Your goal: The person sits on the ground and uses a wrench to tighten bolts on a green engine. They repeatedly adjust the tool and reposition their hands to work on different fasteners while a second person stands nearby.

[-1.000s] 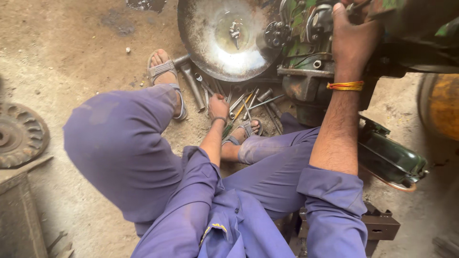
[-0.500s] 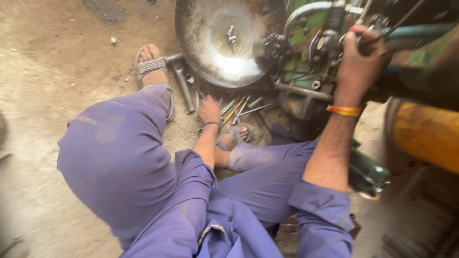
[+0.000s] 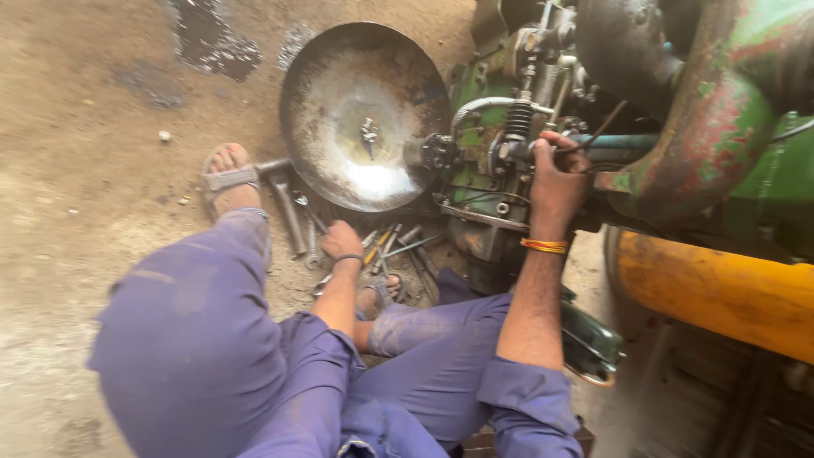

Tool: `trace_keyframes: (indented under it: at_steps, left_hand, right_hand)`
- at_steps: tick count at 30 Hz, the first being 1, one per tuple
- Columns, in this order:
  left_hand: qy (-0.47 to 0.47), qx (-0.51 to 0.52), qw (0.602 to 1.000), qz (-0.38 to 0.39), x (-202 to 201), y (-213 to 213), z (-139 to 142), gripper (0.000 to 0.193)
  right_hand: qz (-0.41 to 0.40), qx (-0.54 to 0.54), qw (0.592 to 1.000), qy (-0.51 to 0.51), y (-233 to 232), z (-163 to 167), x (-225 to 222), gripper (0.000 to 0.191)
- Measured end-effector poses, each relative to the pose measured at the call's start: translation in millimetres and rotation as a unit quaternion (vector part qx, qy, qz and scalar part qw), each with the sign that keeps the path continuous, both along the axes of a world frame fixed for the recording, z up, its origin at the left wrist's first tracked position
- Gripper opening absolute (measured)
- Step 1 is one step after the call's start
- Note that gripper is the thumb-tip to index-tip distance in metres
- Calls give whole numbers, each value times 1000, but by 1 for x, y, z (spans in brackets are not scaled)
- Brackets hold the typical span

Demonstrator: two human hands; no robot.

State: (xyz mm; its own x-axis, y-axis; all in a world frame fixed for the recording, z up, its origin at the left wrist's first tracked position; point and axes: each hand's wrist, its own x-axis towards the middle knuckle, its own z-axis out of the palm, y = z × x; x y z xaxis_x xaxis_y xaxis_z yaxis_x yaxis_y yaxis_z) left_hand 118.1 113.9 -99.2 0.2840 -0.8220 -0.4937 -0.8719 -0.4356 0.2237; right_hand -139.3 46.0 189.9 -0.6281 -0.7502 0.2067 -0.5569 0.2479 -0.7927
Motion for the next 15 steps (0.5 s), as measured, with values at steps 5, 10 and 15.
trace_keyframes:
  at_steps: [5,10,15]
  left_hand:
    - [6,28,999,-16,2,5,-6,18]
    - [16,37,998,-42,5,2,0,17]
    - [30,37,998,-31,6,1,9,17]
  right_hand:
    - [-11,19,1000,-20,0,-1,-2,14]
    - [-20,43,999,-11,-2,-1,-1,15]
    - [-41,49,998,12,-1,-1,0,16]
